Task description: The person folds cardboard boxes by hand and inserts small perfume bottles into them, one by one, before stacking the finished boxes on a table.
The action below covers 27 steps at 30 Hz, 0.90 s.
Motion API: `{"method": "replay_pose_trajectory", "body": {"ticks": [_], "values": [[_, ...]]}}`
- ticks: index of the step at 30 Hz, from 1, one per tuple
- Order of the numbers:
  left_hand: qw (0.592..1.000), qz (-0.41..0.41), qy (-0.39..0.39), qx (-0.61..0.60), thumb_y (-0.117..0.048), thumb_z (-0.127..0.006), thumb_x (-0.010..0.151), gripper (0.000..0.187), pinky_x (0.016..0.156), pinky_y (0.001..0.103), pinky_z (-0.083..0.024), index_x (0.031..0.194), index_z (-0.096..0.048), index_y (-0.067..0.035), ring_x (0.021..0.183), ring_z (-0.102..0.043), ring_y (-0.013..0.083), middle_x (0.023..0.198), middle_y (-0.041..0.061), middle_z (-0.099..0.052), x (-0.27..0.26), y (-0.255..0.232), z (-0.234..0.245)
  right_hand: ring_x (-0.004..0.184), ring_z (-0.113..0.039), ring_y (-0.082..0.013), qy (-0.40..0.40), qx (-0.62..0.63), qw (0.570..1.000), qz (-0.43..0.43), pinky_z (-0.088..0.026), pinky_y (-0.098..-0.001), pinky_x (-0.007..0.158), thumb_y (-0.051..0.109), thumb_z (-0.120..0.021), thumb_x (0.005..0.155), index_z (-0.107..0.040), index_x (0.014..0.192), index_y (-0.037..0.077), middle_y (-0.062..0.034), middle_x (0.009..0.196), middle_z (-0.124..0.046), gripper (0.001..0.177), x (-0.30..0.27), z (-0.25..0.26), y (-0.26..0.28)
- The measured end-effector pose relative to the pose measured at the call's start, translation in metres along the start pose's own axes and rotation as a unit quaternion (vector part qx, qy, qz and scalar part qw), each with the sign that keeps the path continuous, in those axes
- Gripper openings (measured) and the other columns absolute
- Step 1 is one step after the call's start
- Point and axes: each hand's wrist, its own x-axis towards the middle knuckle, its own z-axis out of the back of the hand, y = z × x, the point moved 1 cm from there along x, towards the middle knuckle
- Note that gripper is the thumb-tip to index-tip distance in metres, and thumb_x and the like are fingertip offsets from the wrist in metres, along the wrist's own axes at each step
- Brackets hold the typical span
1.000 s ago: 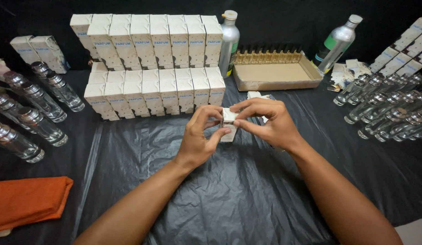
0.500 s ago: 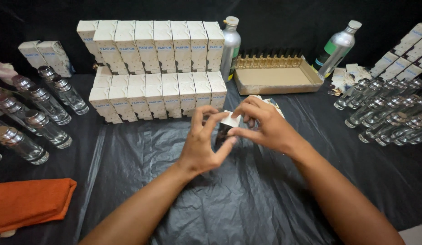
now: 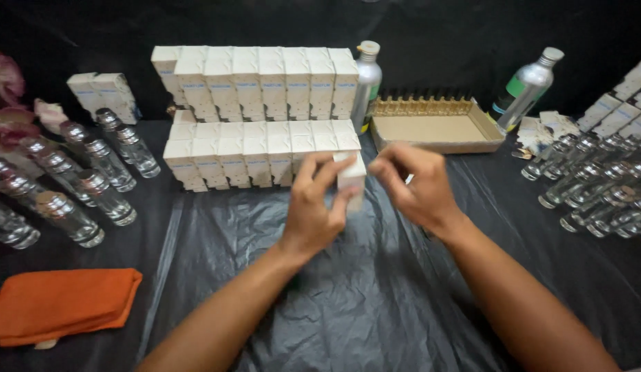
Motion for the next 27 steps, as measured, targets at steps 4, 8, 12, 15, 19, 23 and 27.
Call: {"method": "replay_pose_trajectory", "body": {"ticks": [4, 8, 12, 15, 19, 23, 27], "values": [[0.998, -0.014, -0.039, 0.043, -0.013, -0.079, 0.087, 0.035, 0.082, 0.049, -0.058, 0.121, -0.072, -0.011, 0.093, -0.069, 0.0434, 0.107, 0.015, -0.06, 0.042, 0.001, 0.042, 0.052, -0.059, -0.0208, -0.058, 0.031, 0.998, 0.008, -0.048, -0.0295, 0.056, 0.022, -0.064, 0.108, -0.07, 0.087, 0.013, -0.0035, 0.058, -0.061, 0.024, 0.035, -0.003, 0.008], [0.992, 0.002, -0.103, 0.077, -0.014, -0.083, 0.09, 0.034, 0.09, 0.045, -0.058, 0.122, -0.07, -0.01, 0.103, -0.067, 0.0401, 0.111, 0.013, -0.056, 0.073, 0.02, 0.113, 0.075, -0.071, -0.0273, -0.055, 0.056, 0.993, 0.089, -0.058, -0.0341, 0.063, 0.01, -0.076, 0.103, -0.071, 0.1, 0.008, -0.0083, 0.081, -0.069, 0.005, 0.083, -0.023, 0.026], [0.97, 0.081, -0.154, 0.169, 0.002, -0.079, 0.081, 0.042, 0.079, 0.026, -0.054, 0.117, -0.072, -0.018, 0.091, -0.059, 0.0156, 0.114, 0.005, -0.055, 0.09, 0.037, 0.172, 0.107, -0.064, -0.0344, 0.044, 0.04, 0.982, 0.181, -0.047, -0.0427, 0.093, 0.005, -0.066, 0.103, -0.066, 0.113, 0.002, -0.0143, 0.111, -0.067, 0.011, 0.138, -0.048, 0.061], [0.96, 0.089, -0.184, 0.191, 0.006, -0.078, 0.077, 0.045, 0.077, 0.027, -0.058, 0.113, -0.071, -0.019, 0.097, -0.065, 0.0195, 0.11, 0.005, -0.057, 0.094, 0.067, 0.192, 0.124, -0.062, -0.0354, 0.08, 0.024, 0.975, 0.205, -0.048, -0.0476, 0.103, 0.012, -0.07, 0.102, -0.069, 0.126, 0.006, -0.0169, 0.134, -0.067, 0.025, 0.173, -0.087, 0.068], [0.947, 0.119, -0.191, 0.228, 0.005, -0.078, 0.075, 0.044, 0.098, 0.036, -0.047, 0.111, -0.071, -0.018, 0.107, -0.066, 0.0282, 0.113, 0.009, -0.06, 0.096, 0.103, 0.197, 0.142, -0.046, -0.0388, 0.177, 0.001, 0.968, 0.176, -0.039, -0.0535, 0.11, 0.015, -0.069, 0.099, -0.062, 0.14, 0.01, -0.0169, 0.15, -0.056, 0.042, 0.209, -0.137, 0.069], [0.943, 0.17, -0.197, 0.21, 0.006, -0.08, 0.075, 0.043, 0.1, 0.038, -0.048, 0.109, -0.072, -0.019, 0.11, -0.066, 0.0289, 0.115, 0.008, -0.063, 0.097, 0.119, 0.195, 0.149, -0.032, -0.0427, 0.253, -0.03, 0.959, 0.128, -0.033, -0.0545, 0.113, 0.023, -0.066, 0.1, -0.049, 0.152, 0.009, -0.0212, 0.157, -0.044, 0.056, 0.227, -0.167, 0.068], [0.942, 0.193, -0.195, 0.193, 0.009, -0.074, 0.079, 0.043, 0.101, 0.04, -0.048, 0.111, -0.071, -0.019, 0.114, -0.065, 0.0297, 0.117, 0.007, -0.064, 0.098, 0.12, 0.192, 0.153, -0.022, -0.0441, 0.307, -0.058, 0.947, 0.072, -0.025, -0.0637, 0.116, 0.026, -0.062, 0.103, -0.038, 0.158, 0.009, -0.0199, 0.164, -0.032, 0.063, 0.233, -0.179, 0.068]]}}
